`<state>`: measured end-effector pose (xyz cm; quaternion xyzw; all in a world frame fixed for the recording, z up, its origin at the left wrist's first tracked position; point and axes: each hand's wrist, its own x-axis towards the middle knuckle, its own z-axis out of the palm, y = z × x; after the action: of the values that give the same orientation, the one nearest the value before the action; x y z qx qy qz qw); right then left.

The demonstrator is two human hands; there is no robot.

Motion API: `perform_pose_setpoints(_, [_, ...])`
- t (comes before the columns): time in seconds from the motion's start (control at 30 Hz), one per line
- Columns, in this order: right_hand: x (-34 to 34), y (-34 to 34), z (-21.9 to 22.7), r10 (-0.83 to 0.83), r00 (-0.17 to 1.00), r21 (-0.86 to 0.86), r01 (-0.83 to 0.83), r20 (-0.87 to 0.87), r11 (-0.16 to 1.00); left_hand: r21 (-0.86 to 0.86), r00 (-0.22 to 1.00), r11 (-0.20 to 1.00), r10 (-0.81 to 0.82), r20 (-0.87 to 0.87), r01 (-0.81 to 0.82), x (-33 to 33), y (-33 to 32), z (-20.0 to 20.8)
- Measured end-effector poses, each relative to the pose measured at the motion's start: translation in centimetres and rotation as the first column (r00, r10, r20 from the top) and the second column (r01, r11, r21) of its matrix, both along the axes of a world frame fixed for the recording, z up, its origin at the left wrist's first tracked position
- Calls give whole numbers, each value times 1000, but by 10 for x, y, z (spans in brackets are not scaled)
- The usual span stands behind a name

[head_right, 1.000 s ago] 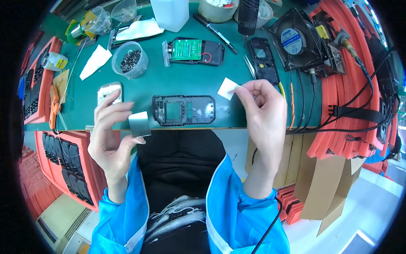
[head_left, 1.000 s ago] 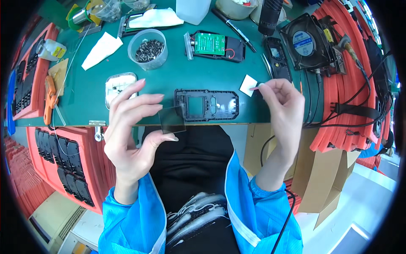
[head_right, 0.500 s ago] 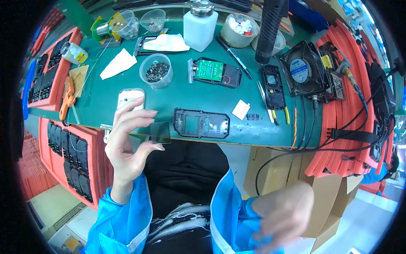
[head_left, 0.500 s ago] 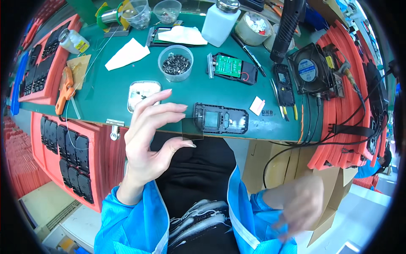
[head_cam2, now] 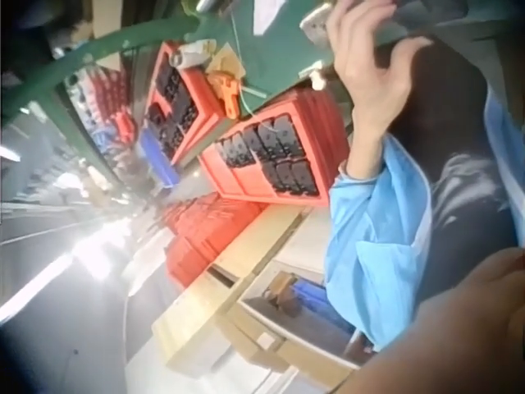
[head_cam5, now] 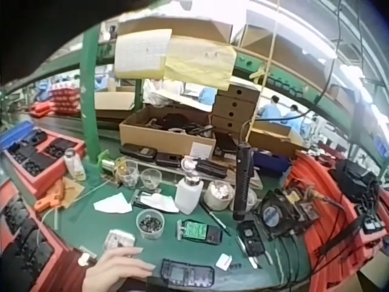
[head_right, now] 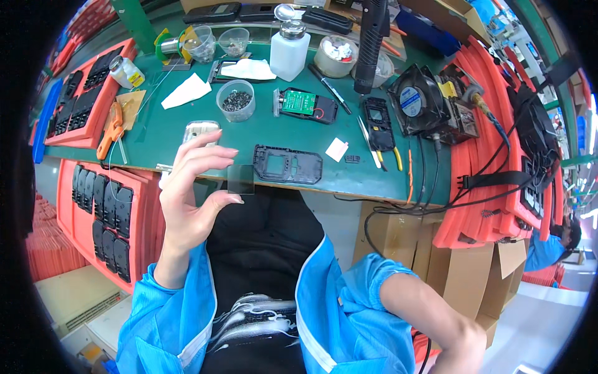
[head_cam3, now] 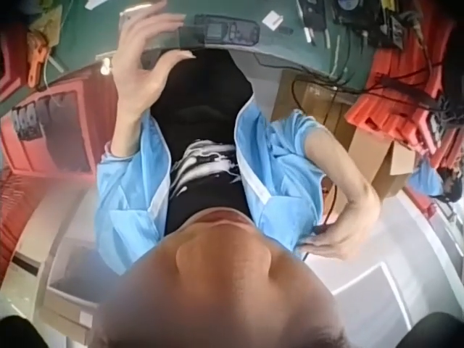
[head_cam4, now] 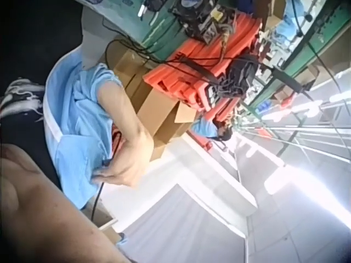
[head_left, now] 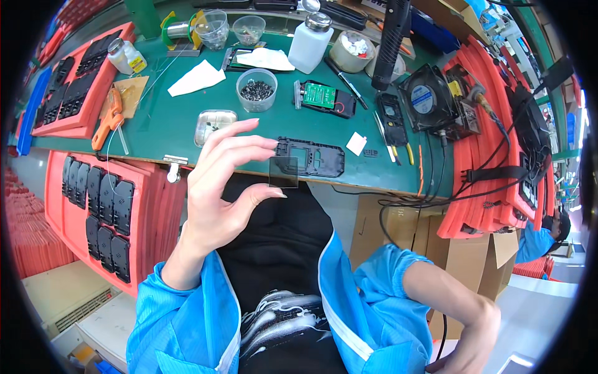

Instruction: Assembling, cleaning, and inspecting components of a handheld electronic device at a workbench.

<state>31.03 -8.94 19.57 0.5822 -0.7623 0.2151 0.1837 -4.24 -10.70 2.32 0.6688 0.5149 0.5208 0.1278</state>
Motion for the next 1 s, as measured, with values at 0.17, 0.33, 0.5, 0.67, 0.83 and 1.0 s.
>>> perform_pose_setpoints(0.17, [17,-1,-2,-168,985,45,169,-27,985,43,999,999,-14,-28,16,6,1,10])
perform_pose_setpoints(0.33, [53,-23,-2,-379,921,-10,380,-84,925,37,997,997,-61,-48,63,14,-3,18])
perform_pose_setpoints(0.5, [77,-60,2,-631,769,-62,628,-98,775,24,998,999,-40,-38,41,15,-8,15])
perform_pose_setpoints(0.67, [93,-93,1,-813,574,-139,801,-94,582,23,996,996,-81,-50,82,24,-5,25])
perform_pose_setpoints(0.83, [95,-109,2,-914,390,-194,894,-110,405,48,998,997,-61,-4,62,26,-24,27])
perform_pose_setpoints(1.0, [84,-77,6,-944,303,-242,913,-134,327,74,999,997,24,27,-26,20,-31,29])
